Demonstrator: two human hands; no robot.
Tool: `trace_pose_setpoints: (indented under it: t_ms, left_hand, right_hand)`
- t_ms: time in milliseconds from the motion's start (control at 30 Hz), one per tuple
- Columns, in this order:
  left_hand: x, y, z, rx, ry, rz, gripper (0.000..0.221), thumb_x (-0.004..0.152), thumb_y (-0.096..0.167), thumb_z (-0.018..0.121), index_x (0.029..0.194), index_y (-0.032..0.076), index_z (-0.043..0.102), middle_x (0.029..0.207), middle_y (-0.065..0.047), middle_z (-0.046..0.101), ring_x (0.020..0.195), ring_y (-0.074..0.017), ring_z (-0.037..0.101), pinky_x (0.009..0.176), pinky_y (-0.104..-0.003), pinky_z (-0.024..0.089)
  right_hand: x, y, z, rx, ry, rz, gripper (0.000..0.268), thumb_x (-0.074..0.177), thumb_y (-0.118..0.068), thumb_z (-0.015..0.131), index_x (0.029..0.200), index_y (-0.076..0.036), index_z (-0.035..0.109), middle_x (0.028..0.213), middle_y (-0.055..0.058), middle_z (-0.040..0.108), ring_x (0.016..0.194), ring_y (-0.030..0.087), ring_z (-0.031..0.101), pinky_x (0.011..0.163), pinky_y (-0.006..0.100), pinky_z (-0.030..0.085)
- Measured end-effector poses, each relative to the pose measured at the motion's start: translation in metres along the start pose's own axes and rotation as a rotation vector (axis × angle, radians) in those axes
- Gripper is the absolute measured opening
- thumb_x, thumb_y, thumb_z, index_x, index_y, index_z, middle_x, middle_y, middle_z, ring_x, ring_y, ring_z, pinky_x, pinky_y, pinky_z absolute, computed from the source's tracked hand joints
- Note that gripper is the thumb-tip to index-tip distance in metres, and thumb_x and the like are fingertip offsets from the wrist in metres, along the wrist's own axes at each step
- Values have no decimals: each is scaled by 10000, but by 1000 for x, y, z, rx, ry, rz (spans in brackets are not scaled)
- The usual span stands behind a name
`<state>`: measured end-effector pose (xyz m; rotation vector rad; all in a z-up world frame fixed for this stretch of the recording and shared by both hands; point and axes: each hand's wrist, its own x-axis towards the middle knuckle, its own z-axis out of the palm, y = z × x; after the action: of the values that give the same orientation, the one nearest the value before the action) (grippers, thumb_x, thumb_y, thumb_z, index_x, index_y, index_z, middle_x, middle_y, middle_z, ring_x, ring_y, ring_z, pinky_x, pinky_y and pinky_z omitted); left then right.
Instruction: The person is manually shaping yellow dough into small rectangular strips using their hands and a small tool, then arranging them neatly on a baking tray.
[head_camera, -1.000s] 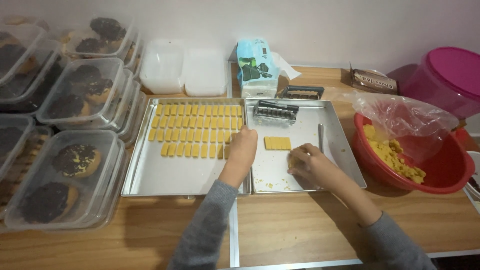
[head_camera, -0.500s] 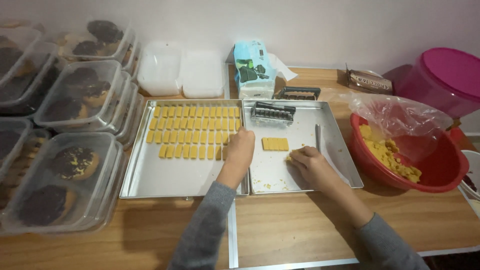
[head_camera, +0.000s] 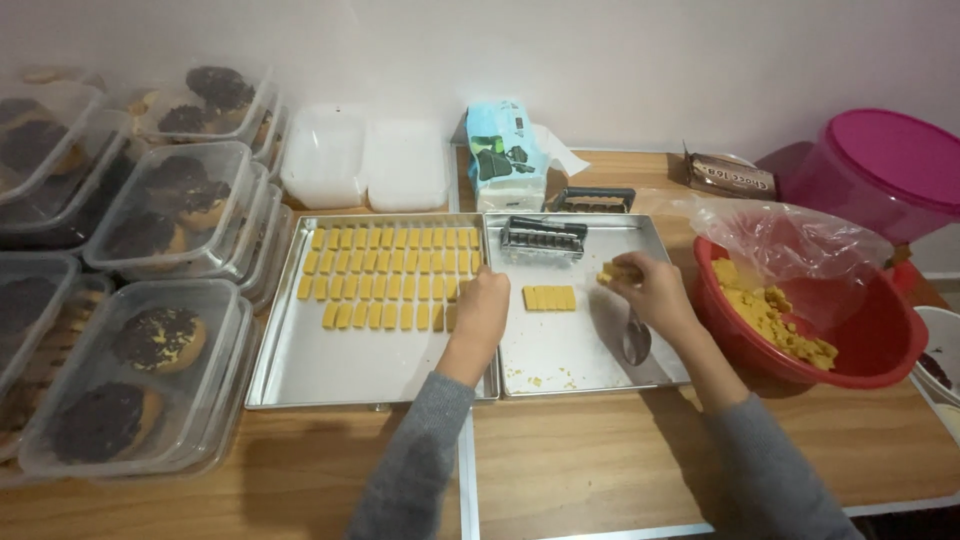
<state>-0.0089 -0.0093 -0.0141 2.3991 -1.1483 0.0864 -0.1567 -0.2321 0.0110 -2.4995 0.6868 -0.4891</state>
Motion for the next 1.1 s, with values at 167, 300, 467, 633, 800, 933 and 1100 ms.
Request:
trace_pose_setpoints:
  t_ms: [167,300,467,633,800,933,1100]
  left_hand:
    - [-3,3,-11,19,-39,-10,149,780,-228,623,849,-134,717,945,-293,658,761,-432,742,627,-500,649]
    - [-8,11,-26,9,-58,-33,156,778,-220,633,867,-127,720,959,-283,659,774,-431,742,626,-506,651]
    - [-6,7,-19,-1,-96,-45,155,776,-233,632,868,-140,715,983,-298,655,781,-437,739,639,-533,647]
    - [-4,8,-20,-2,-105,-59,154,787,-221,635,902,-148,707,997,-287,652,802,-416,738,624,-524,647]
    - [-7,8,-20,2,-80,-31,155,782,-237,620,876,-145,701,981,-293,650,775,-402,742,625,-510,650]
    - [-8,8,-22,-16,-62,-33,152,796,-220,623,888,-138,712,1002,-296,659,793,-398,746,657,-478,656]
    - [-11,14,-32,48,-115,-54,155,842,-192,592,964,-162,681,947,-262,648,820,-396,744,647,-540,645]
  right_hand:
    - [31,18,21,-141,30,-37,348,840,-125,808,1182,-108,749,1116,118,760,1030,289,738,905,366,599]
    - [36,25,35,-153,15,-36,285,887,-78,755,1172,-70,758,1100,143,758,1046,313,731,907,376,598]
    - [23,5,20,-266,-2,-54,304,891,-134,758,1195,-120,762,1129,93,765,1052,247,737,928,353,587]
    - [29,26,0,-55,-123,-46,496,852,-93,710,1346,-85,678,1316,191,696,1217,420,635,1036,524,499]
    - [-21,-14,-31,-395,-53,4,402,825,7,652,1184,-132,767,1083,170,773,1050,367,734,909,446,590]
    - [-19,23,-12,-718,-132,-159,413,771,-69,768,1162,-204,769,1161,68,756,1064,244,755,907,333,616]
    - [-34,18,-21,-758,-223,-421,270,855,-29,671,1066,-169,763,1225,34,637,1241,240,615,999,337,532]
